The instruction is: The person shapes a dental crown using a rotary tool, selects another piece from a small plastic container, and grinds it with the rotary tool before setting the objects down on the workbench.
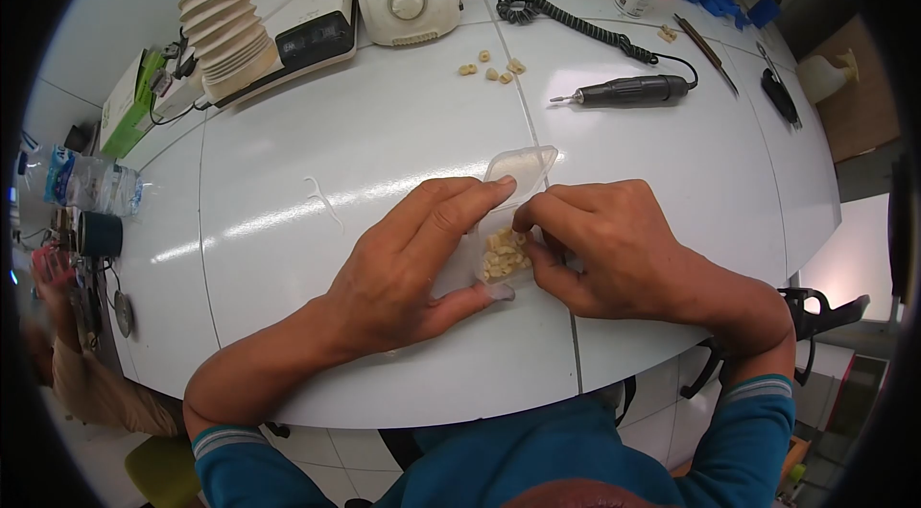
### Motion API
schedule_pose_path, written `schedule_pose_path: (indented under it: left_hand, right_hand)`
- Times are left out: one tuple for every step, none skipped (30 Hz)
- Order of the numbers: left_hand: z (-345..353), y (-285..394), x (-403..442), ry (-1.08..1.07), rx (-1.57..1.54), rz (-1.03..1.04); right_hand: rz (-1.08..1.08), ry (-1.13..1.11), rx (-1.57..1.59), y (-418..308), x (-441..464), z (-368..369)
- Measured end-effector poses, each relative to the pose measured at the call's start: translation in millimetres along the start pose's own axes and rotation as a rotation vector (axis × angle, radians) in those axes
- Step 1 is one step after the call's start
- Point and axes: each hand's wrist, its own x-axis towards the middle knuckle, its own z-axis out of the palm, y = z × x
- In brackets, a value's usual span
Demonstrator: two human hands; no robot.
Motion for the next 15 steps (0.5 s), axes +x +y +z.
schedule_pose_path:
  left_hand:
    - [0.1,-0.2,-0.2,-0.004,-0.006,-0.004]
    - [0.2,-0.3,-0.4,-0.008,-0.013,-0.008]
    - [0.2,-0.4,-0.5,-0.012,-0.020,-0.013]
    - [-0.2,-0.5,-0.1,-0.018,-0.022,-0.019]
    - [-1.0,-0.4,0.6,-0.025,-0.026,-0.025]
    - [-1.6,-0.4,0.9,-0.032,-0.028,-0.032]
    - [-2.6,-0.7,0.6,-0.055,-0.045,-0.040]
    - [-3.7,-1.3,0.0,-0.078,-0.062,-0.049]
    - [-4.2,-1.6,-0.3,-0.100,-0.079,-0.058]
    - [-3.4,-2.1,-0.2,-0.084,-0.068,-0.050]
    - [-2.0,-3.0,-0.2,-0.068,-0.056,-0.043]
    - [-1.4,-3.5,-0.1,-0.052,-0.045,-0.035]
    - [-2.5,-3.5,0.0,-0.067,-0.053,-0.048]
    - [-4.5,-3.3,0.1,-0.083,-0.060,-0.061]
    - [-5.7,-3.3,0.3,-0.098,-0.067,-0.073]
  right_hand:
    - [-0.008,-0.023,-0.021,0.5,0.0,-0.4]
    - [-0.016,-0.047,-0.042,1.3,0.1,-1.2]
    - [-0.024,-0.070,-0.063,1.9,0.3,-2.0]
    - [-0.023,-0.086,-0.067,1.9,0.6,-2.7]
    - [-0.022,-0.103,-0.071,1.6,1.0,-3.6]
    - [-0.021,-0.119,-0.075,1.7,1.1,-3.9]
    - [-0.021,-0.129,-0.079,2.5,1.2,-3.4]
    - [-0.021,-0.138,-0.082,3.7,1.4,-2.3]
    - [-0.021,-0.147,-0.085,4.7,1.6,-1.6]
    - [-0.015,-0.153,-0.080,5.2,2.1,-1.3]
    - [-0.009,-0.160,-0.075,5.5,2.7,-1.1]
    - [-0.004,-0.166,-0.070,5.9,3.3,-0.9]
    - [0.023,-0.161,-0.050,6.5,3.4,-0.1]
    - [0.049,-0.155,-0.030,7.5,3.2,1.2]
    - [0.074,-0.150,-0.012,9.0,3.3,2.4]
